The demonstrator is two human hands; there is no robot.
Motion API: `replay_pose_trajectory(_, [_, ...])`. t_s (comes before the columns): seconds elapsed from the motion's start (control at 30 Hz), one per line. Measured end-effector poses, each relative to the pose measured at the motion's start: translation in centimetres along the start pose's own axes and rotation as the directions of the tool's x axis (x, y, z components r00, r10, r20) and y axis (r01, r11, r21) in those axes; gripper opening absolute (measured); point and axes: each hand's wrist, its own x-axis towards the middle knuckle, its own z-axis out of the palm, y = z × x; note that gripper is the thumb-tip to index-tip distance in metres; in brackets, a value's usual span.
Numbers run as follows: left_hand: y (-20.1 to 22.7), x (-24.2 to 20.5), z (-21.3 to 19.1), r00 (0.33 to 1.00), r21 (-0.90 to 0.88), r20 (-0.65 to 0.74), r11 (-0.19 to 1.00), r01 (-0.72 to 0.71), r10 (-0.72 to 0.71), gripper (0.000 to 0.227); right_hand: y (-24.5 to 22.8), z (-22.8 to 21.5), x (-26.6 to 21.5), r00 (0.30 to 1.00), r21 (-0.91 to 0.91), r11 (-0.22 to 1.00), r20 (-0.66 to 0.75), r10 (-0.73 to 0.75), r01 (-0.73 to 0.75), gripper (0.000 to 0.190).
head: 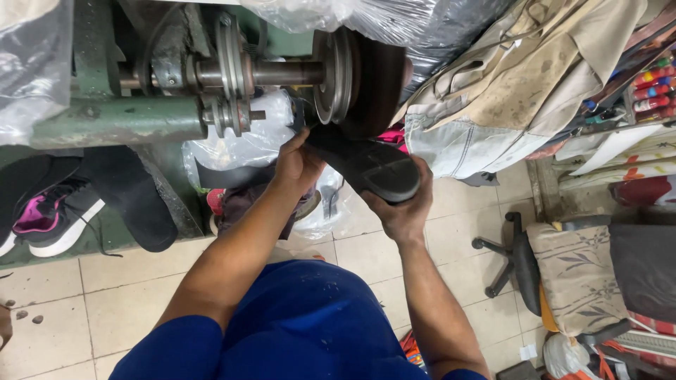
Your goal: Grinding the edges of a shoe sole and fitting a replacement sole piece using a bench grinder
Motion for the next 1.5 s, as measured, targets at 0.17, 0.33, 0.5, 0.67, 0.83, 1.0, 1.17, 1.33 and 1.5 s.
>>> replay_pose_trajectory(0.17, [1.5,-1.2,3.1,0.979,-0.135,-0.201,0.991,-0.011,-0.017,0.023,2.2,2.2,0.5,0.999,-0.187,0.982,-0.038,0.004,-0.011,0.090])
replay_pose_trajectory(0.33, [0.2,-2.1,-1.3,0.996,0.003,0.069,0.999,0.049,-0.049,0.021,-2.2,-0.8,-4.2,0.997,-0.311,0.949,-0.068,0.029,-0.049,0.105])
replay_pose_trajectory(0.5, [-0.9,-7.1,0.9,0.957,0.099,0.272,0.992,0.078,-0.103,0.025,-5.4,-4.5,-7.9,0.997,-0.374,0.927,-0.079,-0.004,-0.026,0.111])
replay_pose_trajectory(0.67, [-2.4,-8.9,3.3,0.860,0.282,0.436,0.948,0.149,-0.265,0.078,-7.2,-7.5,-11.5,0.999,-0.306,0.951,-0.036,0.025,-0.035,0.107])
replay_pose_trajectory(0.83, [-4.5,-7.5,4.7,0.873,0.405,0.394,0.907,0.114,-0.286,0.072,-6.4,-7.0,-11.2,0.996,-0.266,0.963,-0.093,0.007,-0.031,0.100])
replay_pose_trajectory(1.0, [-6.5,-3.4,2.5,0.973,0.375,0.095,0.913,0.160,-0.210,0.054,-3.2,-4.1,-10.4,0.936,-0.156,0.980,-0.346,0.062,-0.123,0.109])
replay_pose_trajectory(1.17, [-4.9,-0.7,1.0,0.985,0.219,-0.140,0.967,0.133,-0.103,0.017,-3.4,2.3,-4.6,0.893,-0.007,0.974,-0.399,0.206,-0.228,0.098])
replay_pose_trajectory(1.33, [-4.4,5.7,-3.9,0.969,0.265,-0.246,0.961,0.076,-0.009,0.007,-0.5,5.6,-0.3,0.856,-0.026,0.937,-0.416,0.308,-0.349,0.089])
replay_pose_trajectory(1.5, [-4.2,5.5,-2.8,0.938,0.336,-0.345,0.937,0.091,0.033,0.007,0.1,4.8,0.0,0.837,-0.116,0.892,-0.416,0.356,-0.438,0.085])
